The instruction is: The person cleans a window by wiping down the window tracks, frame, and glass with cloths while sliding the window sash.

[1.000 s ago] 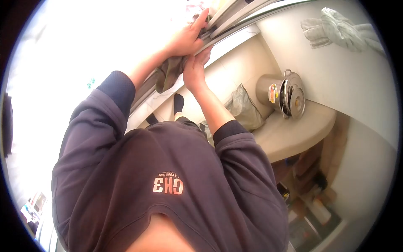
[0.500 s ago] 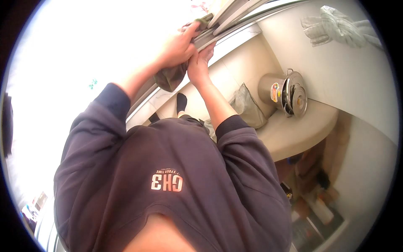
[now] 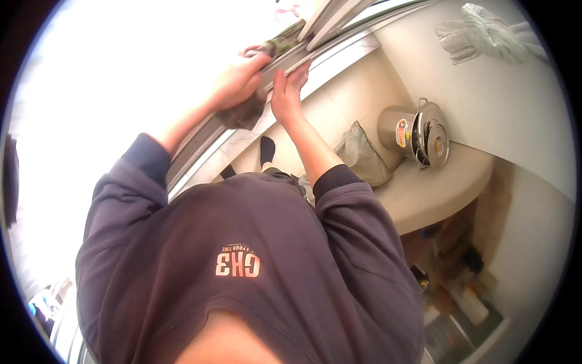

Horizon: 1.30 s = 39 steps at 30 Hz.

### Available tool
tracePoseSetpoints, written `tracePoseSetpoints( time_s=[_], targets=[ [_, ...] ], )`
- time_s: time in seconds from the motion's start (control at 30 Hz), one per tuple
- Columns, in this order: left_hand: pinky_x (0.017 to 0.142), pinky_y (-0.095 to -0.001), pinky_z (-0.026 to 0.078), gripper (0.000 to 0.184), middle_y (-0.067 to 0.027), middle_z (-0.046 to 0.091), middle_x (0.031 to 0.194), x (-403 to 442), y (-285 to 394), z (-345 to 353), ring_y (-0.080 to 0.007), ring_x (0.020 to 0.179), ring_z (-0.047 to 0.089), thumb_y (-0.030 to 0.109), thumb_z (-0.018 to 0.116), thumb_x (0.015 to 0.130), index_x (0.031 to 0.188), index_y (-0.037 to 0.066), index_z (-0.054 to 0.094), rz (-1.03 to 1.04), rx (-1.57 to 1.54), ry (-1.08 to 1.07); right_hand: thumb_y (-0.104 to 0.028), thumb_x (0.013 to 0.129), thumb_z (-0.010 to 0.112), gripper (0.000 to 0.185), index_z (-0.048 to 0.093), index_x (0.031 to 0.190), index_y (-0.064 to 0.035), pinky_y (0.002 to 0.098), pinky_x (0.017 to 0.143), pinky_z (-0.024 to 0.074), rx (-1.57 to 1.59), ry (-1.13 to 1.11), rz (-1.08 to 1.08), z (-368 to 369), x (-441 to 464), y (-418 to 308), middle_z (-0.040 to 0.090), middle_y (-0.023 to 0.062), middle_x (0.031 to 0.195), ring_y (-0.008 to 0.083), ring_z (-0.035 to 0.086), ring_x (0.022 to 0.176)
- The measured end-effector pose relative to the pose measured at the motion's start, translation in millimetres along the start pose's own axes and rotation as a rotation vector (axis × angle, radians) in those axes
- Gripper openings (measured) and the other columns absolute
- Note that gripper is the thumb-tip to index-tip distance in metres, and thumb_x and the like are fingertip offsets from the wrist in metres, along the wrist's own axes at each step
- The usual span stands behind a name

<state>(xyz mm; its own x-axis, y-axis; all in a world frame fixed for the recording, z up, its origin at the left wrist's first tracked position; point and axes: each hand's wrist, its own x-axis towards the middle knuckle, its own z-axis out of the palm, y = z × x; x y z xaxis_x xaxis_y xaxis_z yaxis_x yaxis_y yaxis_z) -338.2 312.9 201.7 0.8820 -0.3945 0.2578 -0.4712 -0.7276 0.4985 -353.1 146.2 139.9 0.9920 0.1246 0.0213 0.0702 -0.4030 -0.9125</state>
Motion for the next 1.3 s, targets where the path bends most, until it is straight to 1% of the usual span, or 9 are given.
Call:
tracePoseSetpoints(
  time_s=[0.2, 0.3, 0.47, 0.63, 0.73, 0.9, 1.1, 1.2, 1.3],
  targets=[
    [0.088, -0.0488, 0.048, 0.04, -0.0255, 0.065, 0.105, 30, 6, 11, -0.0422, 0.104, 0.06, 0.015, 0.051, 0.085, 0.123, 0.003, 0.056, -0.075, 0.062, -0.253, -0.034, 0.104, 0.034, 0.079, -0.014, 0.146, 0.0113, 0.0496, 0.117, 0.0053, -0.038, 0.075, -0.057, 3, -2, 3, -0.002, 0.0357, 0.153, 0.0487, 0.003, 0.142],
    [0.088, -0.0488, 0.048, 0.04, -0.0271, 0.065, 0.101, 43, 18, 15, -0.0425, 0.103, 0.06, 0.019, 0.047, 0.088, 0.123, 0.001, 0.055, -0.132, -0.149, -0.054, -0.032, 0.103, 0.036, 0.077, -0.011, 0.146, 0.0113, 0.0502, 0.116, 0.0088, 0.023, 0.094, -0.097, 3, -2, 2, 0.005, 0.036, 0.152, 0.0483, 0.011, 0.139],
    [0.094, -0.0496, 0.047, 0.043, -0.0246, 0.064, 0.112, -9, 2, -8, -0.0416, 0.119, 0.054, 0.009, 0.051, 0.083, 0.126, 0.002, 0.054, -0.105, 0.002, -0.199, -0.04, 0.103, 0.036, 0.083, -0.013, 0.147, 0.0107, 0.0481, 0.118, 0.0029, 0.049, 0.006, -0.017, 1, -1, 4, -0.005, 0.0351, 0.155, 0.0479, -0.001, 0.144],
    [0.109, -0.0657, 0.023, 0.056, -0.0206, 0.056, 0.132, -60, 19, -39, -0.0396, 0.133, 0.042, 0.007, 0.051, 0.081, 0.136, 0.001, 0.047, -0.095, 0.095, -0.239, -0.046, 0.103, 0.034, 0.087, -0.014, 0.147, 0.0101, 0.0464, 0.119, -0.0014, 0.041, -0.022, 0.005, 3, -7, 2, -0.012, 0.0321, 0.156, 0.0456, -0.01, 0.145],
    [0.109, -0.0687, 0.02, 0.058, -0.0209, 0.053, 0.137, -23, 33, -37, -0.0389, 0.137, 0.038, 0.009, 0.049, 0.083, 0.14, 0.001, 0.042, -0.151, 0.18, -0.233, -0.044, 0.103, 0.035, 0.086, -0.015, 0.147, 0.0093, 0.0461, 0.119, 0.0002, 0.036, -0.028, 0.028, 0, -8, 0, -0.01, 0.0316, 0.157, 0.0448, -0.008, 0.146],
    [0.11, -0.0698, 0.017, 0.082, -0.0043, 0.053, 0.143, 29, 32, -7, -0.0367, 0.143, 0.029, 0.022, 0.055, 0.08, 0.152, 0.004, 0.019, -0.188, 0.188, -0.159, -0.039, 0.104, 0.035, 0.081, -0.016, 0.148, 0.0065, 0.0451, 0.119, 0.0049, 0.068, 0.035, 0.047, 4, -6, -6, -0.006, 0.0312, 0.156, 0.0441, -0.003, 0.145],
    [0.107, -0.0708, 0.019, 0.085, -0.0064, 0.054, 0.141, 51, 18, 7, -0.0348, 0.138, 0.038, 0.022, 0.058, 0.073, 0.15, 0.01, 0.025, -0.158, -0.006, -0.059, -0.032, 0.105, 0.032, 0.075, -0.016, 0.148, 0.0063, 0.0435, 0.119, 0.0064, 0.118, 0.005, 0.023, 4, -8, 8, -0.006, 0.0299, 0.156, 0.0426, -0.002, 0.145],
    [0.111, -0.0688, 0.013, 0.075, -0.0144, 0.037, 0.151, 76, 27, -8, -0.0354, 0.134, 0.043, 0.043, 0.065, 0.081, 0.147, 0.018, 0.04, -0.177, -0.13, -0.197, -0.03, 0.105, 0.032, 0.074, -0.015, 0.148, 0.0081, 0.043, 0.119, 0.0054, 0.157, 0.072, 0.037, 6, -7, -5, -0.008, 0.0302, 0.156, 0.0424, -0.004, 0.146],
    [0.093, -0.0484, 0.045, 0.066, -0.0298, 0.057, 0.112, 94, 17, 7, -0.048, 0.105, 0.056, 0.017, 0.058, 0.079, 0.138, -0.001, 0.037, -0.124, -0.313, -0.043, -0.029, 0.105, 0.032, 0.074, -0.013, 0.147, 0.0107, 0.0429, 0.119, 0.0035, 0.08, 0.071, 0.033, 13, -6, 15, -0.009, 0.0306, 0.156, 0.0422, -0.007, 0.146]
  ],
)
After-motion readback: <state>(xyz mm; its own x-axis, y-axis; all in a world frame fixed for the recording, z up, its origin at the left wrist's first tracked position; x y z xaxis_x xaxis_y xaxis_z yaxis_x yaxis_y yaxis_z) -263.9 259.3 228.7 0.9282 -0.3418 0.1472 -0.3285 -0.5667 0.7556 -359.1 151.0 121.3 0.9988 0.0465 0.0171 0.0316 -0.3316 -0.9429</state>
